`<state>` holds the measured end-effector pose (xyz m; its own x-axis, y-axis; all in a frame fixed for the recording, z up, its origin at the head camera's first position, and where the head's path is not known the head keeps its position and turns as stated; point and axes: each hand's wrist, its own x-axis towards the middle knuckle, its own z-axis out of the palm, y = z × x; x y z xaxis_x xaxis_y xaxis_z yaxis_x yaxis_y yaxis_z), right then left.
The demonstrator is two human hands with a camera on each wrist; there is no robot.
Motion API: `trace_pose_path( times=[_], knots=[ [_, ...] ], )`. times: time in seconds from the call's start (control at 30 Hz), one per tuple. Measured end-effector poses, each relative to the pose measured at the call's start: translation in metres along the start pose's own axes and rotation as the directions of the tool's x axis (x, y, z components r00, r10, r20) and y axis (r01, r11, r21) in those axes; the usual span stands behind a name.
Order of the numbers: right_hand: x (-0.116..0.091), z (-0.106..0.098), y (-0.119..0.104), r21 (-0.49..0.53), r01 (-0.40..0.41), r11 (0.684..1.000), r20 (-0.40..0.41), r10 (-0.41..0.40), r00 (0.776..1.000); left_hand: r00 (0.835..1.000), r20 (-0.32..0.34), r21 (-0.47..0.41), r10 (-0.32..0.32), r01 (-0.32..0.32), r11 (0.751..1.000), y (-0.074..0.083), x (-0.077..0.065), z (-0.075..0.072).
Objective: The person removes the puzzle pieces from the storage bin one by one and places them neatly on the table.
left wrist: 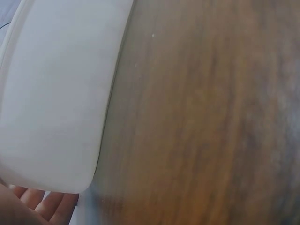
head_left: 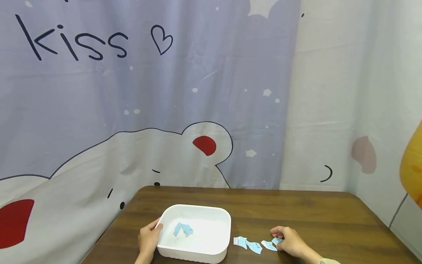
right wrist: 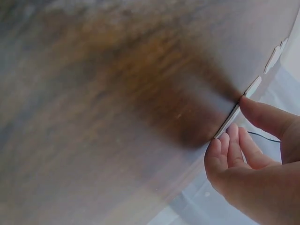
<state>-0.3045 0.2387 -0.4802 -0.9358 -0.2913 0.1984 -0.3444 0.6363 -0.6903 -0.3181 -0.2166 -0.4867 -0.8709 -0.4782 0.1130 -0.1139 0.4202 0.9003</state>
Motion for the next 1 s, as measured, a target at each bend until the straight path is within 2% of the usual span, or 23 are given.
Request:
trace_pose_path(
  times=[0.13,0.37,0.53,0.77,1.0],
  knots=[
    [-0.002,0.001,-0.002,-0.017,-0.001,1.000,-0.007,0.001,1.000,1.000,0.005,-0.004,0.000,0.000,1.000,0.002,0.000,-0.001],
    [-0.003,-0.003,-0.004,-0.001,0.010,1.000,0.028,-0.010,1.000,1.000,0.011,0.014,0.007,-0.007,1.000,0.003,0.001,0.001],
    [0.000,-0.007,-0.011,0.017,0.018,1.000,0.000,-0.018,1.000,1.000,-0.001,0.016,0.018,-0.018,1.000,0.004,0.002,0.001],
    [0.008,-0.004,-0.027,0.108,0.025,0.994,-0.005,-0.025,1.000,1.000,0.007,0.030,0.019,-0.019,0.999,0.005,0.003,0.001],
    [0.024,0.012,-0.051,0.189,0.059,0.980,-0.037,-0.053,0.998,1.000,0.008,0.020,0.002,-0.002,1.000,0.002,-0.001,-0.001]
  ],
)
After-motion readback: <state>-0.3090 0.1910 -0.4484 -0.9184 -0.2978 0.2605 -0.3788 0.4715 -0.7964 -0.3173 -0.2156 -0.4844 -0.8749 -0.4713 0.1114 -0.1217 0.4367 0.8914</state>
